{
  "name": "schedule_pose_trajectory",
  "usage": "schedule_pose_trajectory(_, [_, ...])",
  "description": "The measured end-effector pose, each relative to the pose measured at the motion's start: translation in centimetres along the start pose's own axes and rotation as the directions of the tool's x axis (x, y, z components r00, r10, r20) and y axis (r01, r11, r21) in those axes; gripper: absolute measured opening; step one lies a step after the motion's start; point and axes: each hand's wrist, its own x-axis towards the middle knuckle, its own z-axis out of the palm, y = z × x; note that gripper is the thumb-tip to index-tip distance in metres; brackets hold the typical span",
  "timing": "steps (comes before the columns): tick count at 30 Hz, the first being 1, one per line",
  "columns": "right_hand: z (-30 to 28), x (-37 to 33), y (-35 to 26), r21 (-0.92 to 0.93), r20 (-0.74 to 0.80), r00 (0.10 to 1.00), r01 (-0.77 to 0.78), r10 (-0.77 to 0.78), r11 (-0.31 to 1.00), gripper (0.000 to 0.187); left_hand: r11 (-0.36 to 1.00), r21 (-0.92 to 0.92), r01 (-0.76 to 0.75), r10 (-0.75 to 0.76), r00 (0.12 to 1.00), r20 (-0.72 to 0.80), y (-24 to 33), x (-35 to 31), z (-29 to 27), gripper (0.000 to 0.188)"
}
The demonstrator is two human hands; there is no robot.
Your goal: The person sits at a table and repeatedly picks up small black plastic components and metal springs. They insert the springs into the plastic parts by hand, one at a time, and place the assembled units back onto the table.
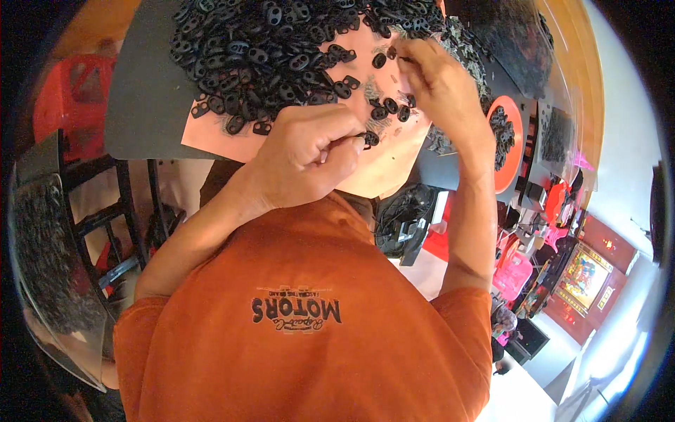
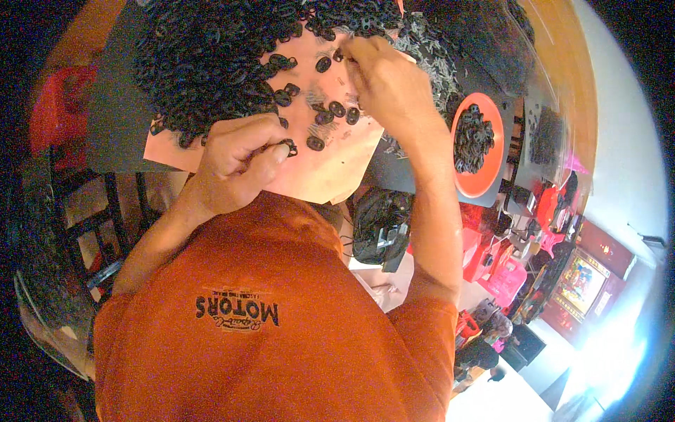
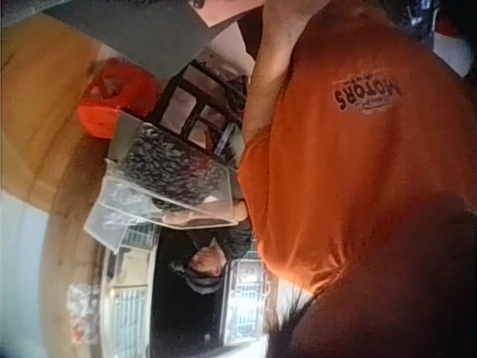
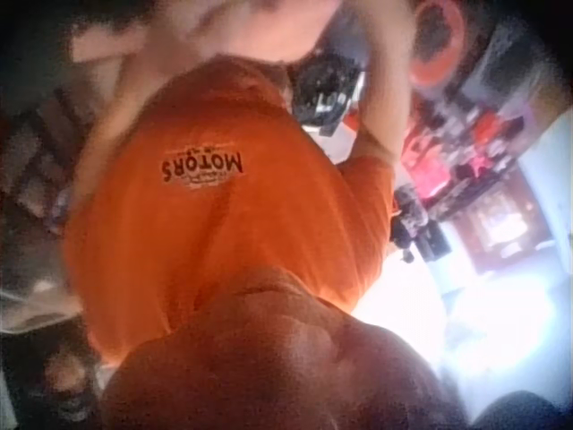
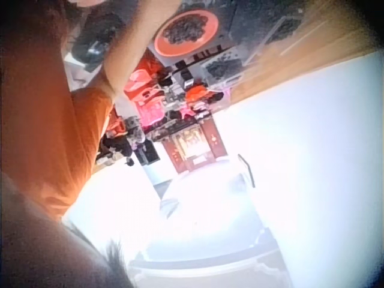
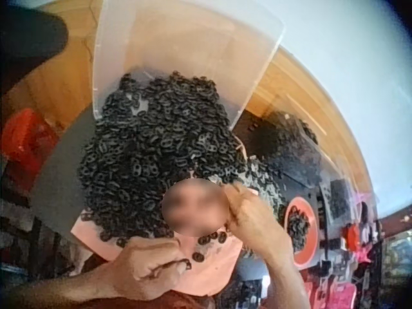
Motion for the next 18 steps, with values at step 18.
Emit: schedule_pose_trajectory(18, [-1.3,-1.5,0.2,0.056,0.141,0.990,-0.032,0.024,0.998,0.015,0.999,0.036,-0.019,0.019,1.000,-0.005,0.0,-0.2,0.0,0.010])
